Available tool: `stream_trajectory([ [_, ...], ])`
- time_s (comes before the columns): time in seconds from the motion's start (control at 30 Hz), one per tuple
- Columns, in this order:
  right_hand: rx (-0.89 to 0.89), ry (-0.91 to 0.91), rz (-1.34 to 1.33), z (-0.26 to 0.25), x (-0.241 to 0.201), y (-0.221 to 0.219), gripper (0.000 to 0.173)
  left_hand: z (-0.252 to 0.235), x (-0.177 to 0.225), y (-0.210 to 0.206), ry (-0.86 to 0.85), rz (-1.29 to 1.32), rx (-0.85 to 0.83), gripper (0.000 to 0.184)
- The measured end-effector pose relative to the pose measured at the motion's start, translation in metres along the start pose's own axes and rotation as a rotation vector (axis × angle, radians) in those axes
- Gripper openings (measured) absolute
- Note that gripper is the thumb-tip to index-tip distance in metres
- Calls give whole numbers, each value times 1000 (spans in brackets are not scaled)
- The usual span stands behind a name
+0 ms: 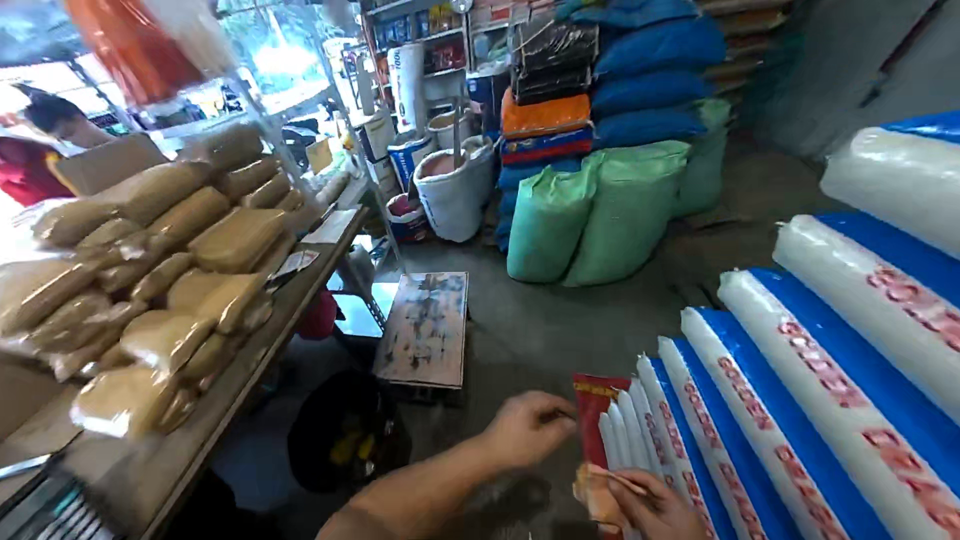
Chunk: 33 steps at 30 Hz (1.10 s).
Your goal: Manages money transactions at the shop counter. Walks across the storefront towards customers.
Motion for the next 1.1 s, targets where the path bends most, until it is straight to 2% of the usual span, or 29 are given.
stream_trajectory([
  [0.1,101,75,-42,-80,14,42,13,-115,9,7,-8,-41,-433,59],
  [0.17,128,72,-104,-145,32,64,17,-179,-12,18,33,-96,-528,74],
  [0.23,147,-27,-116,-221,40,83,14,-235,-42,47,81,-35,-436,75],
  [0.3,109,-100,-83,-302,36,93,16,-273,-67,96,173,70,-278,73],
  [0.43,-113,130,-65,-464,23,86,10,-314,-113,218,282,126,-20,48],
  [0.5,-265,160,-58,-544,18,74,9,-328,-144,277,332,151,76,30],
  [0.63,-530,-1,-65,-678,39,47,14,-364,-219,371,420,233,201,21],
  [0.73,-653,-76,-6,-781,47,39,26,-423,-261,446,469,229,227,22],
  [0.87,-662,-126,66,-892,39,53,39,-515,-276,536,364,153,172,26],
  [1.0,-658,-129,13,-1005,45,70,31,-601,-297,624,148,15,115,20],
  [1.1,-742,-104,-40,-1105,66,65,23,-649,-339,683,67,-56,134,17],
])
Point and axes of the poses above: each hand's wrist, its own z-axis away from the middle knuckle, its own y-axis out of the back of the hand, x = y × z, the point moved 2 cm from there along -z, towards the middle knuckle, and after that the axes turned 14 degrees about -x, right-handed, at the moved point
